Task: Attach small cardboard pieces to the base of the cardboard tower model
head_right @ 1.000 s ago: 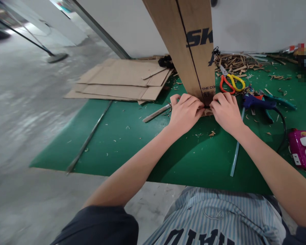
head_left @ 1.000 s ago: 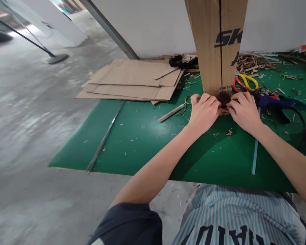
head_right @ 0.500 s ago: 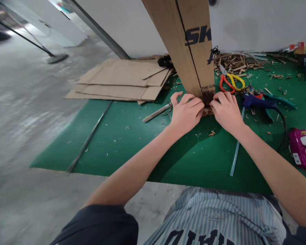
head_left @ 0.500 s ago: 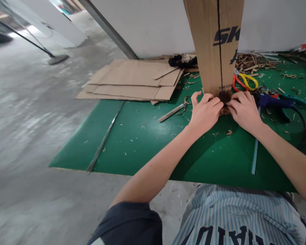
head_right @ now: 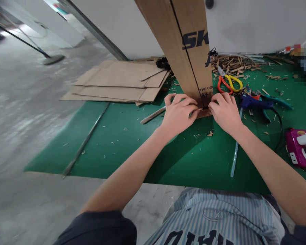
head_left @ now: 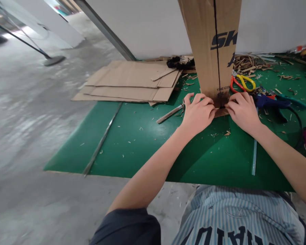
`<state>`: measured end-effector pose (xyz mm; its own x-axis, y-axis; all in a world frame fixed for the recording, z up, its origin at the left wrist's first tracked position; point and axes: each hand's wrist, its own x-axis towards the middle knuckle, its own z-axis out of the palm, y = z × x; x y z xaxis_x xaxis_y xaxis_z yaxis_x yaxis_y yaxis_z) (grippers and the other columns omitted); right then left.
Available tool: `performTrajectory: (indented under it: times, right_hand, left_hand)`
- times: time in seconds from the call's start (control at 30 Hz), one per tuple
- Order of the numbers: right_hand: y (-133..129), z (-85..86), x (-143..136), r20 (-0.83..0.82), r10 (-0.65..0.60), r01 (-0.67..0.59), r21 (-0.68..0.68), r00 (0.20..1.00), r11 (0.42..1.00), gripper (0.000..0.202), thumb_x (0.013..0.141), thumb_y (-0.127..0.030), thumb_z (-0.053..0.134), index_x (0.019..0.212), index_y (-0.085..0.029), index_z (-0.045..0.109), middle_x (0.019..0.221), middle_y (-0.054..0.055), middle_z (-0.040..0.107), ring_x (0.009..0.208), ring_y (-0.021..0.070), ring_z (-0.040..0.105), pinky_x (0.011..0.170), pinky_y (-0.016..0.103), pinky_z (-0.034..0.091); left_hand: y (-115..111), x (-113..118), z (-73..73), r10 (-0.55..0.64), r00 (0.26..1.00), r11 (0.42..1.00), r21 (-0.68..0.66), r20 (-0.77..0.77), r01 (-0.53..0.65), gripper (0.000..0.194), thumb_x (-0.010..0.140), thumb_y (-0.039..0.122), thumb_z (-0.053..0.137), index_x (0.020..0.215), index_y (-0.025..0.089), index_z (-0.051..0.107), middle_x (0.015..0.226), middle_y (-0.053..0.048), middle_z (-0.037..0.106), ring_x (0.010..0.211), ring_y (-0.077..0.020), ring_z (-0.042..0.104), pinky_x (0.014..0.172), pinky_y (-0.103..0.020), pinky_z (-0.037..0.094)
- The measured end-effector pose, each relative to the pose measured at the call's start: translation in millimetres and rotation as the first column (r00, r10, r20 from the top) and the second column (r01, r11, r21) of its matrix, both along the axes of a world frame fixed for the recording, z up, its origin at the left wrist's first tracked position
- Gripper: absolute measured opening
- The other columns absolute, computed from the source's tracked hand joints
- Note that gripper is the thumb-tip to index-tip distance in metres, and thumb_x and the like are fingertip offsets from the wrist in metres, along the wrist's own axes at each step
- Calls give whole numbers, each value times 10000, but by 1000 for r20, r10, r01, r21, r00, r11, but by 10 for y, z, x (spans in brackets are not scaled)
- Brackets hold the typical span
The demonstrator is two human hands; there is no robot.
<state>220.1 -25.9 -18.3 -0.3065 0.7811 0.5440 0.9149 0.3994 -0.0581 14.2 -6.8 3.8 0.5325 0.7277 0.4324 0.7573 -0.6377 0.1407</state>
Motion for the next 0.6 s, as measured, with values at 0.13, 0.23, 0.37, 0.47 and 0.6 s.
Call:
performTrajectory:
  times: [0.13,0.23,0.37,0.47,0.6]
  right_hand:
    - [24,-11,-1,3,-10,10,34,1000,999,271,1005,-232,518,877,-223,757,1070,100,665,1047,280,509,858,452,411]
    - [39,-24,6,-10,-10,10,41,1000,999,261,991,-213,530,864,-226,758,1053,98,654,1040,277,512,857,452,414]
    - [38,-22,13,-12,-15,16,28,1000,999,273,1000,-231,520,862,-225,755,1056,99,648,1033,277,512,851,450,406]
    - [33,-14,14,-11,-27,27,24,1000,999,273,1001,-229,513,863,-219,748,1047,101,648,1027,275,507,845,442,404]
    - [29,-9,10,-13,-21,21,24,1000,999,268,996,-224,510,886,-219,754,1050,104,650,1020,277,504,844,446,405]
  left_hand:
    - [-10,30,-13,22,1000,999,-42,17,-21,232,990,232,576,881,235,782,1041,-56,800,1194,-305,600,1175,-628,322]
    - [-18,62,-34,37,999,998,-48,38,-35,218,985,245,589,868,228,772,1017,-52,801,1182,-304,609,1179,-625,324]
    - [-19,75,-60,50,997,998,-36,55,-48,185,971,253,617,862,225,765,1023,-53,802,1183,-311,616,1166,-625,343]
    - [-24,82,-71,54,996,998,-24,74,-52,177,969,248,619,864,233,762,1041,-52,804,1189,-314,617,1159,-623,352]
    - [-41,112,-68,56,994,998,-15,94,-55,160,973,265,620,902,246,761,1086,-43,801,1187,-310,616,1164,-623,341]
